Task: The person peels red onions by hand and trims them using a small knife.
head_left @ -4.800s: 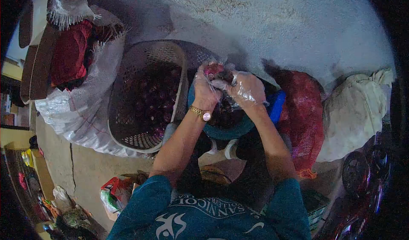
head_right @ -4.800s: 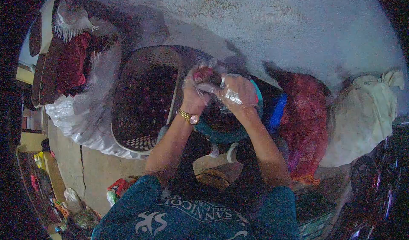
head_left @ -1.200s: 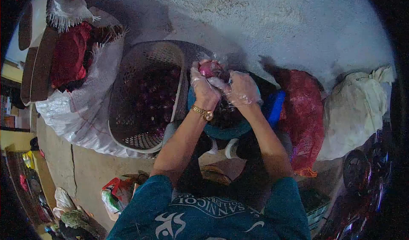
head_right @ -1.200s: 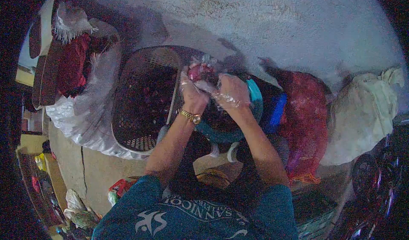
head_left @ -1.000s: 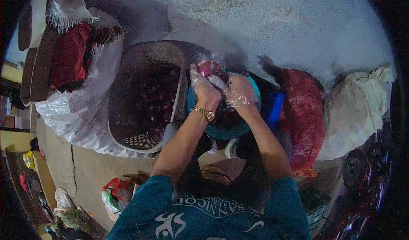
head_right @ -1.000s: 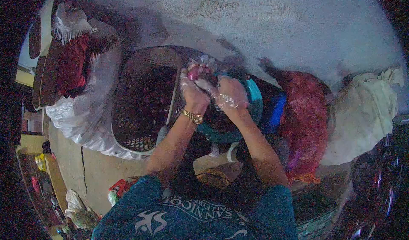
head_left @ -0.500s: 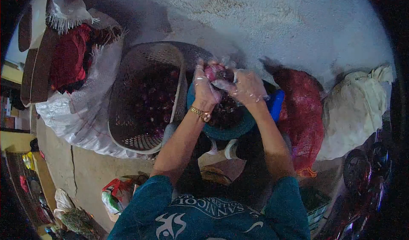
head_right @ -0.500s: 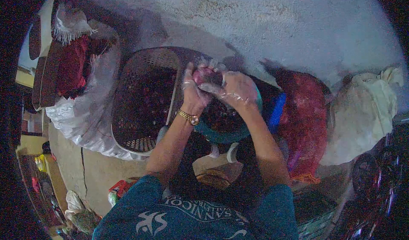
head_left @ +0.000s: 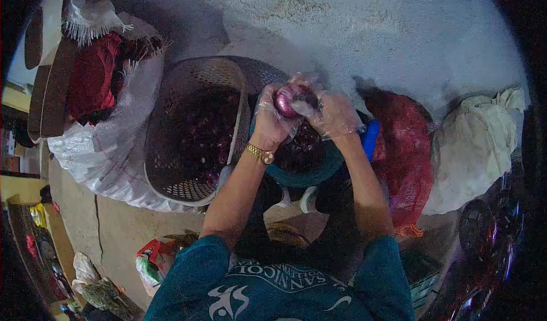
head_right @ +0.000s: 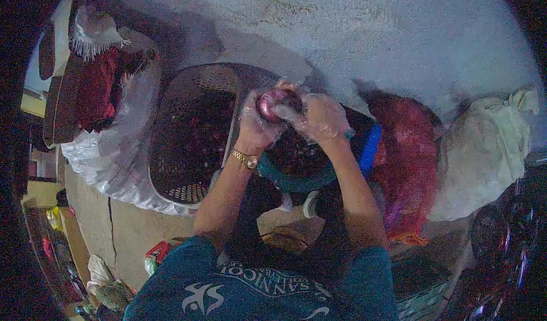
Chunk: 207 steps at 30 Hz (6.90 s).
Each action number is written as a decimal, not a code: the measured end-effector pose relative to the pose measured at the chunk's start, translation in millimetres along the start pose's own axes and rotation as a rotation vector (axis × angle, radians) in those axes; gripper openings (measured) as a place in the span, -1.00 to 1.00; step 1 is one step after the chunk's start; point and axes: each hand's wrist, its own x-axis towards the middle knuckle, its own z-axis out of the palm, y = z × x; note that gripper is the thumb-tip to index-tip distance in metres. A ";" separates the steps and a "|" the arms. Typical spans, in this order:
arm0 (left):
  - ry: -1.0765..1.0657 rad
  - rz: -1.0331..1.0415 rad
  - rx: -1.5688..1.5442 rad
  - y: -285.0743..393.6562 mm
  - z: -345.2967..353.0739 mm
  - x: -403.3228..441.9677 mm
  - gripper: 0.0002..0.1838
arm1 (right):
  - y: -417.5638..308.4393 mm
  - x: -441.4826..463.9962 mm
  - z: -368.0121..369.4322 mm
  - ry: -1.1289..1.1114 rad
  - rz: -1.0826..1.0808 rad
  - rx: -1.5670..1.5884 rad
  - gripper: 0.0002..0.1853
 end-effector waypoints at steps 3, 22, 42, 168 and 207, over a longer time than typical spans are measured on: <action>-0.074 0.116 0.047 -7.9 -13.2 10.6 -0.62 | 1.4 -2.5 6.0 -0.034 -0.008 -0.126 -0.16; -0.007 0.442 -0.072 -14.5 -19.2 11.1 -0.62 | -9.7 -4.3 26.0 -0.133 0.119 0.214 -0.12; 0.028 0.291 -0.042 -10.0 -31.7 10.9 -0.63 | -2.7 -8.8 38.4 0.004 -0.005 -0.001 -0.21; 0.152 0.513 0.506 -15.0 3.8 14.7 -0.59 | 8.5 -10.2 56.6 -0.064 0.213 0.399 -0.36; 0.144 0.216 -0.062 17.7 -10.9 21.0 -0.45 | 41.8 -8.7 37.4 0.248 0.030 -0.063 -0.45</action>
